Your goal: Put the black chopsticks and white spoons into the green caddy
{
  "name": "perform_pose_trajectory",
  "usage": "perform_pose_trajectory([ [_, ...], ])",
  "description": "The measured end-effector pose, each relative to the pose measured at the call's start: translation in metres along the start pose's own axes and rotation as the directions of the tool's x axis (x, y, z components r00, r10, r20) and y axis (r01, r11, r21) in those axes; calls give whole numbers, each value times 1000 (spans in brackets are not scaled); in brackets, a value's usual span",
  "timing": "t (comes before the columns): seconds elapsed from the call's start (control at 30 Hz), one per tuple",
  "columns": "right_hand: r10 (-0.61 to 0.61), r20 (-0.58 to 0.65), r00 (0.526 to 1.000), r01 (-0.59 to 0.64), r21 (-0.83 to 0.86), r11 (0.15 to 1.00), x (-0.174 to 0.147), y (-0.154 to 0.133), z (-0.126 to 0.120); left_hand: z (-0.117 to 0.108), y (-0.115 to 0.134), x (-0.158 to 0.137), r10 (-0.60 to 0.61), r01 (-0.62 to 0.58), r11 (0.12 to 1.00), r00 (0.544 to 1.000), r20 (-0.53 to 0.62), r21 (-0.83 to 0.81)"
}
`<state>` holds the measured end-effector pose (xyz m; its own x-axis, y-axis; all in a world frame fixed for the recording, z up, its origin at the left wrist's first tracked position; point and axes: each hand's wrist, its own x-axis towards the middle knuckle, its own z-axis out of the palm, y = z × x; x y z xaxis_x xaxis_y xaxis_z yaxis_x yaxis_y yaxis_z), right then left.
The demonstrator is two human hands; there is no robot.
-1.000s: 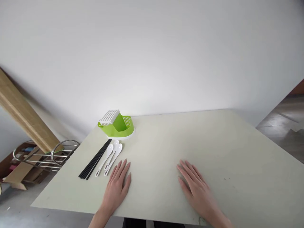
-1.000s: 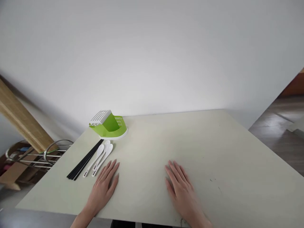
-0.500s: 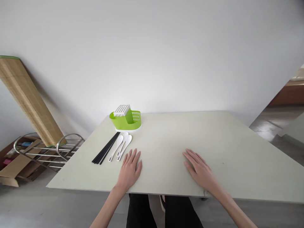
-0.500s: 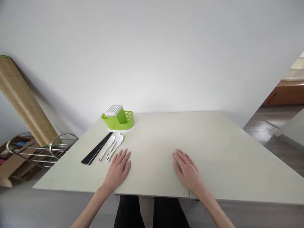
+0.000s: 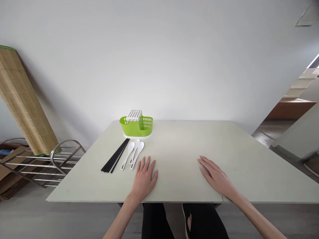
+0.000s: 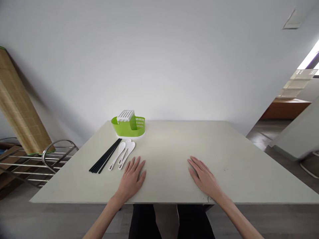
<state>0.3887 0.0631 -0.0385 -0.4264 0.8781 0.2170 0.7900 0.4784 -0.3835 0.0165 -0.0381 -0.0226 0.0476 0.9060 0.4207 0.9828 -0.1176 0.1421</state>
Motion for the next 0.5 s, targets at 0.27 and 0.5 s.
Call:
perform_pose_trajectory([
  [0.27, -22, -43, 999, 22, -13, 1000, 0, 1, 0, 2, 3, 2, 11, -11, 999, 1000, -11, 43],
  [0.5, -56, -101, 993, 49, -76, 996, 6, -2, 4, 4, 2, 3, 25, -24, 999, 999, -21, 42],
])
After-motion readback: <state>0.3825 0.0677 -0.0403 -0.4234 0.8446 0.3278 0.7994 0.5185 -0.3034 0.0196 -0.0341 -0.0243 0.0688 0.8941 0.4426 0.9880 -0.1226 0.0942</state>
